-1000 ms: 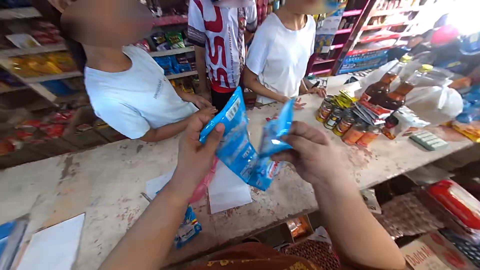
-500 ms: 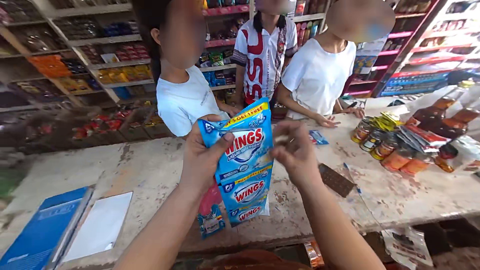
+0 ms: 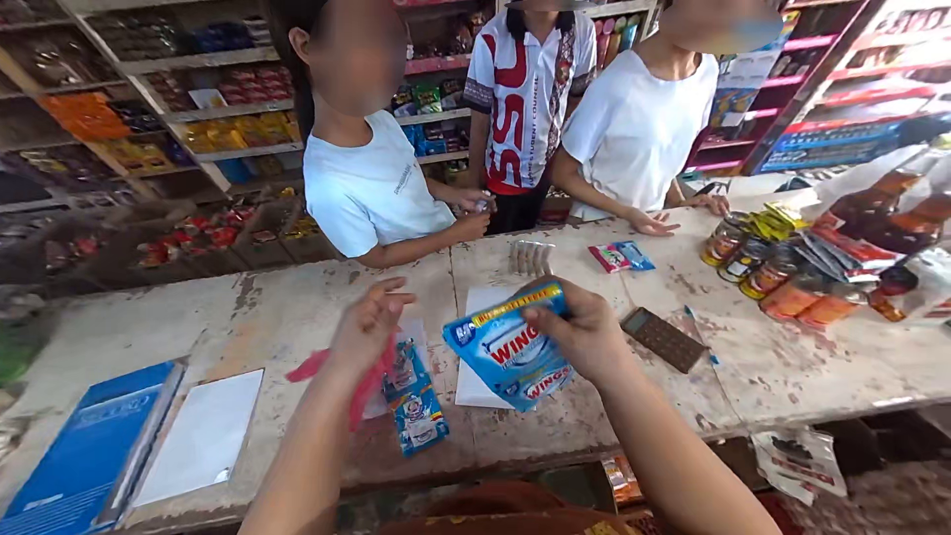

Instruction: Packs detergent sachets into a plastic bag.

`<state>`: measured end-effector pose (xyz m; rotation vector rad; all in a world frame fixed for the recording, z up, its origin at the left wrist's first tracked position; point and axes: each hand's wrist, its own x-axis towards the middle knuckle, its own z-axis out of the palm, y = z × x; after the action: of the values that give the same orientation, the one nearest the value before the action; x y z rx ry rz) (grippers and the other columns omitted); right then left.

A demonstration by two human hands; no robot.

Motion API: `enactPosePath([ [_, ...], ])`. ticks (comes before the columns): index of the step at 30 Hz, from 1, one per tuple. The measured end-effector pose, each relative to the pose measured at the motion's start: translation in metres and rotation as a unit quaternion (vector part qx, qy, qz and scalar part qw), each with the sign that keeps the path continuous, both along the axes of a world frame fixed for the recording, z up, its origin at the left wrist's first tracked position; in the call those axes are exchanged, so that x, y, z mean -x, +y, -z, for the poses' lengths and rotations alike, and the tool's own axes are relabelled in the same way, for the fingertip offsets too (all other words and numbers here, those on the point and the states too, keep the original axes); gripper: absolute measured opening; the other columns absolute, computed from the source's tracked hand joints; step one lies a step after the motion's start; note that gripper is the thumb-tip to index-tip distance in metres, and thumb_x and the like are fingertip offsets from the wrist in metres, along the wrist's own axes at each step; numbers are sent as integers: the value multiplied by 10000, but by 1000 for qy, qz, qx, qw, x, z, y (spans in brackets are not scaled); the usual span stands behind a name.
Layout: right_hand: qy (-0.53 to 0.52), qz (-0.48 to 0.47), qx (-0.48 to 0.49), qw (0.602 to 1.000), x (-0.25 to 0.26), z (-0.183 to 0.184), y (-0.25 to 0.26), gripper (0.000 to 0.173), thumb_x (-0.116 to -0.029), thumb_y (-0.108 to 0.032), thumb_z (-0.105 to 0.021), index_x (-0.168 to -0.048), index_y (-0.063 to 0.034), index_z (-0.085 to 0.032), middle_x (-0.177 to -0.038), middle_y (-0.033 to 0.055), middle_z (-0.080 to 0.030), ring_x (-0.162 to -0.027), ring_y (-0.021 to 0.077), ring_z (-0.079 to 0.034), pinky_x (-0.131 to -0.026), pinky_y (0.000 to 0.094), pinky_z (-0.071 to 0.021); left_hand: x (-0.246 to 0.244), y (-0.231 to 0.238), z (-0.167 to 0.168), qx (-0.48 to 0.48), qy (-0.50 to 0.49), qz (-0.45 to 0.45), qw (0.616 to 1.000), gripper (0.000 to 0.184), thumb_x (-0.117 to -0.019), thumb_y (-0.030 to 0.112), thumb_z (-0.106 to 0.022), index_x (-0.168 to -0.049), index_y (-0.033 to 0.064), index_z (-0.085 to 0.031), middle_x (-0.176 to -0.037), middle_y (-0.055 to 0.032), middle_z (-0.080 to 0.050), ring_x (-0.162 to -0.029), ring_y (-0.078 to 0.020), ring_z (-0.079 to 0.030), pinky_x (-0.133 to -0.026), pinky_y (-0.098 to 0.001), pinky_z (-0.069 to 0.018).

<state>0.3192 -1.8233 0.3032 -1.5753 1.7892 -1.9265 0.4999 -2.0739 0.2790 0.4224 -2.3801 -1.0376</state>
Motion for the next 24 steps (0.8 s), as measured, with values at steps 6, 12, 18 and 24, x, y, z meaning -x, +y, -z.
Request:
enactPosePath([
  [6, -275, -11, -143, 951, -10, 0, -33, 198, -1087, -186, -519, -1207, -50, -598, -908, 76, -704, -756, 137, -699, -705, 324, -615, 12, 71, 30, -204, 52, 102, 972, 977, -784, 582, -794, -1399, -74, -413, -1170, -67, -715, -997, -104, -721, -838, -305, -624],
  [12, -402, -90, -121, 903, -15, 9, -47, 185, -1090, -126, -487, -1217, -29, -580, -928, 90, -706, -791, 154, -713, -757, 339, -627, 1, 66, 30, -341, -19, 128, 931, 773, -765, 456, -857, -1285, -3, -518, -1055, 22, -730, -977, -60, -708, -906, -279, -600],
  [18, -290, 62, -7, 955, -2, 31, -38, 414, -1020, -145, -614, -1382, -50, -437, -1320, 102, -563, -1159, 160, -610, -957, 376, -547, 10, 80, 25, -521, -54, -51, 850, 308, -1018, 122, -601, -1291, -13, -558, -1045, -134, -739, -945, -200, -740, -845, -363, -629],
  [24, -450, 17, -134, 883, -34, 118, 17, 537, -990, -258, -647, -1412, 10, -452, -1239, 120, -627, -1094, 197, -657, -905, 386, -583, 14, 68, 34, -652, 69, -86, 751, 389, -1100, 321, -426, -1288, 12, -570, -1036, -155, -734, -929, -232, -743, -815, -405, -635],
])
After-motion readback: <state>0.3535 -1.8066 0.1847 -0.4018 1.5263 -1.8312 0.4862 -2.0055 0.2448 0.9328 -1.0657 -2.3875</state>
